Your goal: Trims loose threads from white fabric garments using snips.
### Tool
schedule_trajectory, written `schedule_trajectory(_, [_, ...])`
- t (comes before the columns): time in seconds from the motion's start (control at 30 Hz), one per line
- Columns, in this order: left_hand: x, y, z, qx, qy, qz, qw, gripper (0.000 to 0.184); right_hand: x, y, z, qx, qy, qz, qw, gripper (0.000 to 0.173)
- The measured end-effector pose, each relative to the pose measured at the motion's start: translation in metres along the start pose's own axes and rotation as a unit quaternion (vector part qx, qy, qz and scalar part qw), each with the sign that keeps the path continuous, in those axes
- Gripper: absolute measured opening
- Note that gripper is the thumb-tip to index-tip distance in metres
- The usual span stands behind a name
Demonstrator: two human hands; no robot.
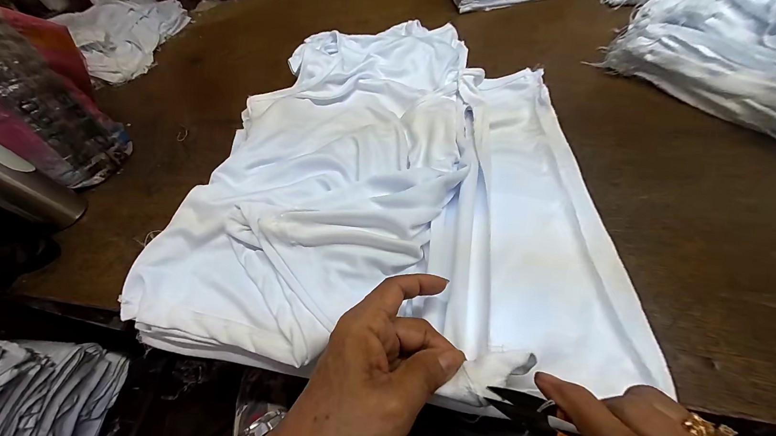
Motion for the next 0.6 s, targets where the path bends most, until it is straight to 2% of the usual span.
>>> schedule_trajectory(0.6, [0.0034,-0.0016,-0.0018,-0.02,-0.05,0.035,0.998,0.05,0.002,0.003,-0.0015,-0.012,-0.014,-0.001,1.0,0.043])
Point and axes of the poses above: each hand's wrist, its own z-axis away from the middle knuckle, its own y-axis out of the palm, x = y × z, the point moved 5 cm from there along -z, towards the middle knuckle, and after that the axes turned 1 degree about -x, right-handed, at the moved point
